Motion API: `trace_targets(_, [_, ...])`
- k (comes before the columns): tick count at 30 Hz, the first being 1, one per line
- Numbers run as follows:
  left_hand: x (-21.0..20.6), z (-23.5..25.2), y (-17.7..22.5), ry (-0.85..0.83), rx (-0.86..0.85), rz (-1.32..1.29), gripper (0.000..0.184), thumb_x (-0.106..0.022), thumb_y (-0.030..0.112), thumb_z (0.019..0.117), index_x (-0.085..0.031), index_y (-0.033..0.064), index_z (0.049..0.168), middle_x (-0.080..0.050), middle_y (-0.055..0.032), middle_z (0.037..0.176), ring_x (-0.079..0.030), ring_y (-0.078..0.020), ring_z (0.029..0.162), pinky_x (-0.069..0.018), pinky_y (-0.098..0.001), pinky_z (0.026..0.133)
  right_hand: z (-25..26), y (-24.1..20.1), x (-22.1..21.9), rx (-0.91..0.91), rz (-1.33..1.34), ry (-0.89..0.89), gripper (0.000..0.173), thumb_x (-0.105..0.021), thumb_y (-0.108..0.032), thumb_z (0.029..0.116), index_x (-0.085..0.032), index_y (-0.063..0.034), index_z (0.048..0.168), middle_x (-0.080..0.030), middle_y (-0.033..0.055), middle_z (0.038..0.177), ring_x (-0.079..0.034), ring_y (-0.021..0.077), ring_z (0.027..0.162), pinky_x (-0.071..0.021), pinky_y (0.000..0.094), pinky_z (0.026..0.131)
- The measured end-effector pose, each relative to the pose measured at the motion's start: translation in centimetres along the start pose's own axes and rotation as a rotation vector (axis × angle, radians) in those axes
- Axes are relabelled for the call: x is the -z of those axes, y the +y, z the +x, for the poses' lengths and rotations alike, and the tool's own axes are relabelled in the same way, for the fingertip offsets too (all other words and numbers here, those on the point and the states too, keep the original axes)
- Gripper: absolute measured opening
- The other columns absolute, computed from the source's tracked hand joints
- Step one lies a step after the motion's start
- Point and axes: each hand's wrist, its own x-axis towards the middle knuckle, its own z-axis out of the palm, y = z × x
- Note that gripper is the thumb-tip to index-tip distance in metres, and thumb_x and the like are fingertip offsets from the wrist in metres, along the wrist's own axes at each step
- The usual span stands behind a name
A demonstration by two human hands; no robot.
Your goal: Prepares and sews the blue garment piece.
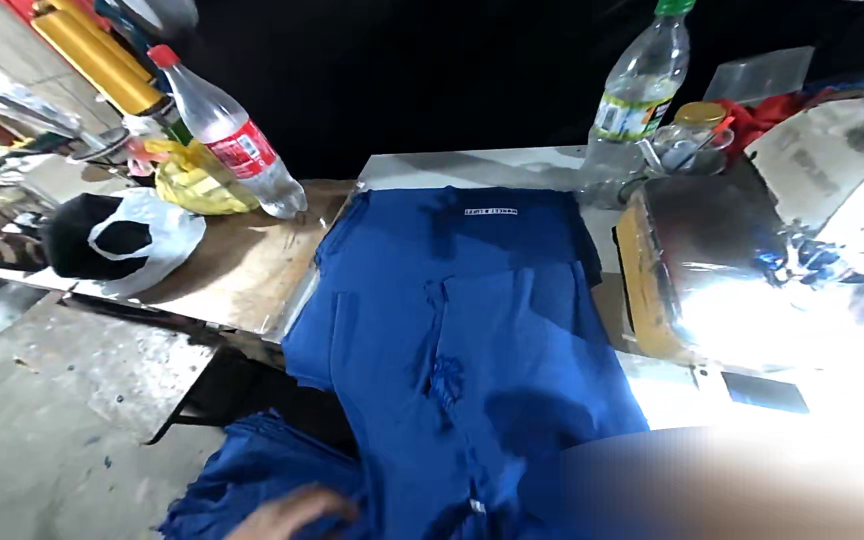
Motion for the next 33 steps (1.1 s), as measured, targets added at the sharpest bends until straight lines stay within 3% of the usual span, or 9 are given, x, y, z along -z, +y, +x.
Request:
trace_targets(3, [1.8, 8.6, 2.0, 0.291, -0.097, -0.132, 0.028, -0.058, 0.027, 0.1037, -0.07, 0.0059, 0.116, -0.074, -0.0035, 0.106, -0.071, -0.0118, 0.096, -0.0598, -0.0334, 0.088, 9.5, 2.3, 2.6, -0.063, -0.193, 0.514, 0.029, -0.05, -0.023, 0.106, -0.073, -0.0106, 0.119, -0.072, 0.0087, 0.112, -0.07, 0.024, 0.104, -0.0581, 0.047, 0.09])
trace_targets(6, [2.5, 16.2, 3.7, 0.425, -0.058, -0.287, 0.021, -0.058, 0.017, 0.1038, -0.066, 0.0076, 0.121, -0.074, -0.0041, 0.099, -0.073, -0.0144, 0.086, -0.0622, -0.0356, 0.08, 17.5, 4.6, 4.2, -0.249, -0.226, 0.538, 0.053, -0.057, -0.03, 0.1056, -0.048, -0.0035, 0.151, -0.051, 0.0214, 0.15, -0.04, 0.0421, 0.145, -0.0297, 0.0626, 0.118])
trace_targets(14, [3.5, 22.2, 4.7, 0.393, 0.059, 0.055, 0.022, -0.069, 0.013, 0.0978, -0.069, 0.0111, 0.12, -0.064, -0.0095, 0.119, -0.068, -0.0178, 0.09, -0.0598, -0.0371, 0.082, 12.8, 1.6, 4.4, -0.681, -0.629, 0.235, 0.035, -0.074, -0.021, 0.0948, -0.064, 0.0056, 0.117, -0.063, 0.0245, 0.111, -0.067, 0.0423, 0.098, -0.0576, 0.0531, 0.078])
trace_targets(20, [4.6, 25.0, 6.4, 0.427, -0.073, 0.2, 0.026, -0.071, 0.018, 0.0966, -0.068, 0.0008, 0.116, -0.063, -0.0203, 0.123, -0.067, -0.0328, 0.103, -0.0557, -0.0483, 0.088, 13.5, 1.8, 4.3, -0.415, -0.623, 0.584, 0.022, -0.068, -0.02, 0.0972, -0.071, -0.0024, 0.111, -0.066, 0.0206, 0.106, -0.064, 0.0445, 0.104, -0.0528, 0.0614, 0.081])
trace_targets(25, [3.6, 30.9, 1.6, 0.522, -0.332, 0.352, 0.045, -0.076, 0.052, 0.0852, -0.073, 0.0167, 0.112, -0.071, -0.007, 0.112, -0.068, -0.0273, 0.104, -0.0578, -0.0503, 0.084, 14.0, 3.3, 3.4, -0.265, -0.515, 0.685, 0.024, -0.053, -0.021, 0.1017, -0.073, -0.0078, 0.105, -0.068, 0.0118, 0.104, -0.065, 0.0355, 0.106, -0.0531, 0.0563, 0.086])
trace_targets(27, [4.7, 31.0, 2.8, 0.371, -0.31, 0.352, 0.044, -0.08, 0.046, 0.084, -0.071, 0.0151, 0.114, -0.07, -0.0064, 0.107, -0.067, -0.0284, 0.104, -0.0567, -0.0516, 0.085, 14.3, 4.0, 3.0, -0.102, -0.447, 0.664, 0.034, -0.049, -0.032, 0.1038, -0.073, -0.011, 0.114, -0.07, 0.0069, 0.117, -0.064, 0.0304, 0.116, -0.053, 0.0533, 0.095])
trace_targets(30, [7.3, 30.6, 6.4, -0.003, -0.16, 0.267, 0.032, -0.078, 0.025, 0.0909, -0.069, 0.006, 0.115, -0.069, -0.0123, 0.102, -0.063, -0.0312, 0.108, -0.0439, -0.0551, 0.103, 15.2, 4.2, 2.5, -0.014, -0.271, 0.378, 0.062, -0.052, -0.06, 0.0984, -0.058, -0.0201, 0.146, -0.054, -0.0004, 0.151, -0.039, 0.0247, 0.149, -0.0278, 0.0568, 0.122])
trace_targets(31, [7.8, 30.8, 6.6, -0.058, -0.172, 0.25, 0.027, -0.076, 0.024, 0.0923, -0.071, 0.0051, 0.111, -0.069, -0.0117, 0.101, -0.062, -0.0284, 0.106, -0.042, -0.053, 0.105, 15.4, 4.2, 2.4, -0.02, -0.236, 0.294, 0.065, -0.059, -0.06, 0.0941, -0.058, -0.0205, 0.146, -0.057, 0.0004, 0.148, -0.04, 0.024, 0.148, -0.0258, 0.0561, 0.123])
trace_targets(33, [8.7, 30.6, 6.4, -0.074, -0.214, 0.156, 0.021, -0.075, 0.025, 0.0932, -0.071, 0.0069, 0.104, -0.068, -0.0056, 0.093, -0.064, -0.0164, 0.09, -0.0511, -0.0396, 0.086, 15.8, 4.3, 2.4, 0.007, -0.236, 0.257, 0.039, -0.072, -0.045, 0.0886, -0.072, -0.0182, 0.117, -0.067, -0.0005, 0.112, -0.059, 0.019, 0.117, -0.0488, 0.0417, 0.101])
